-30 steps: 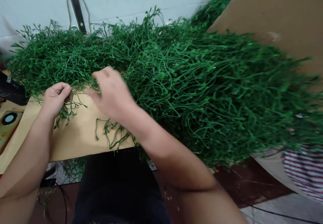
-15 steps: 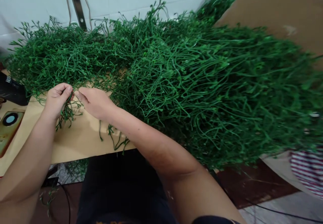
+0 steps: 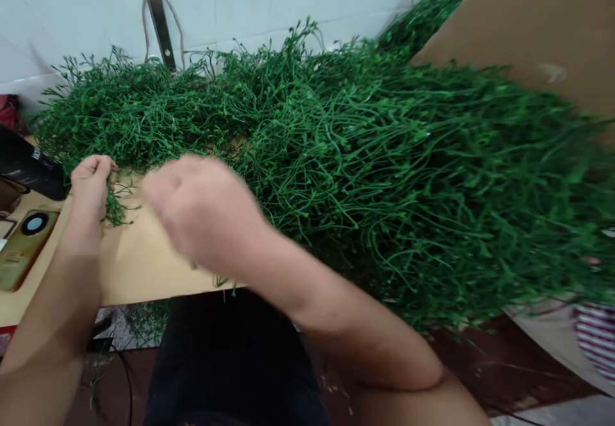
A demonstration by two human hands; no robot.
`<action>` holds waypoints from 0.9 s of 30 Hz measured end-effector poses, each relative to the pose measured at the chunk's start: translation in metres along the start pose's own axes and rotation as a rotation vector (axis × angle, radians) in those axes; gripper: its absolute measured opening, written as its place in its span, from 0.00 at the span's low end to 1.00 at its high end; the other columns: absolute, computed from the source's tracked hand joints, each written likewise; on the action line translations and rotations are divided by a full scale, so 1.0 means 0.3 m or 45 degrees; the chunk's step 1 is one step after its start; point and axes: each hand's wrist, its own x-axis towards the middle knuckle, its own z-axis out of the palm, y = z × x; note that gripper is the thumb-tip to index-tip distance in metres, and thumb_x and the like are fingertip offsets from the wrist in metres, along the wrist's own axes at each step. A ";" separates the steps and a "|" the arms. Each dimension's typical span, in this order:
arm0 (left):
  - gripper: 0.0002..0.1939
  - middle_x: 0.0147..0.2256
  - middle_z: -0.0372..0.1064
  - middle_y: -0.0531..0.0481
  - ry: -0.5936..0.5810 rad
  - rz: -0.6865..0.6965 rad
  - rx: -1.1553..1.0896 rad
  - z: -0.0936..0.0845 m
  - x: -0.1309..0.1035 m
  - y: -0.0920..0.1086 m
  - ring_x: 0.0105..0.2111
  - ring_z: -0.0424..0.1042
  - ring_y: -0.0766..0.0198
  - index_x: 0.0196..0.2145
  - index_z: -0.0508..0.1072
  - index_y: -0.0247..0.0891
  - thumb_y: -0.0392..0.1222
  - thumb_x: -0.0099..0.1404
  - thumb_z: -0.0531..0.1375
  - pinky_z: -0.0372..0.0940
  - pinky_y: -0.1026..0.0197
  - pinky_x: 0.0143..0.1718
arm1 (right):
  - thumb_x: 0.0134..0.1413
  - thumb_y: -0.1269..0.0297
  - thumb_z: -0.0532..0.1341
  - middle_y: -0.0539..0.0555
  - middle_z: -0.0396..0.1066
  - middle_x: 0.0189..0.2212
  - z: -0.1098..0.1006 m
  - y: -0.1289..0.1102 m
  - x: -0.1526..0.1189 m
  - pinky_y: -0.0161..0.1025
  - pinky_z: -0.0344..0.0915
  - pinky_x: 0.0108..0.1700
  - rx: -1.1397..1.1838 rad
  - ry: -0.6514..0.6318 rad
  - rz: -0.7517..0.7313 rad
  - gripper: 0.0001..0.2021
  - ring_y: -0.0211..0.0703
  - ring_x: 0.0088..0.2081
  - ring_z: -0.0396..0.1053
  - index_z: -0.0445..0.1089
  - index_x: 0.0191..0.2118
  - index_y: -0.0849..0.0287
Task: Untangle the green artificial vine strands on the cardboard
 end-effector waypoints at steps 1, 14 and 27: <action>0.10 0.16 0.53 0.58 -0.022 -0.020 -0.047 0.005 -0.013 0.017 0.18 0.50 0.70 0.25 0.63 0.38 0.45 0.61 0.53 0.47 0.64 0.21 | 0.60 0.65 0.45 0.59 0.66 0.31 -0.032 0.045 -0.003 0.43 0.57 0.39 -0.152 0.069 0.224 0.15 0.43 0.35 0.62 0.67 0.33 0.62; 0.18 0.17 0.62 0.54 -0.338 -0.046 -0.316 0.095 -0.078 0.123 0.17 0.58 0.72 0.23 0.69 0.34 0.55 0.55 0.60 0.54 0.68 0.20 | 0.57 0.53 0.53 0.63 0.65 0.44 0.180 0.095 0.063 0.46 0.57 0.50 0.078 0.008 0.488 0.22 0.50 0.49 0.60 0.64 0.47 0.69; 0.14 0.14 0.54 0.59 0.035 -0.258 -0.485 0.090 -0.041 0.074 0.14 0.52 0.76 0.19 0.63 0.35 0.40 0.60 0.59 0.47 0.67 0.16 | 0.54 0.71 0.49 0.51 0.60 0.24 0.275 -0.041 0.084 0.36 0.50 0.34 0.351 -0.298 0.184 0.09 0.36 0.29 0.53 0.65 0.30 0.63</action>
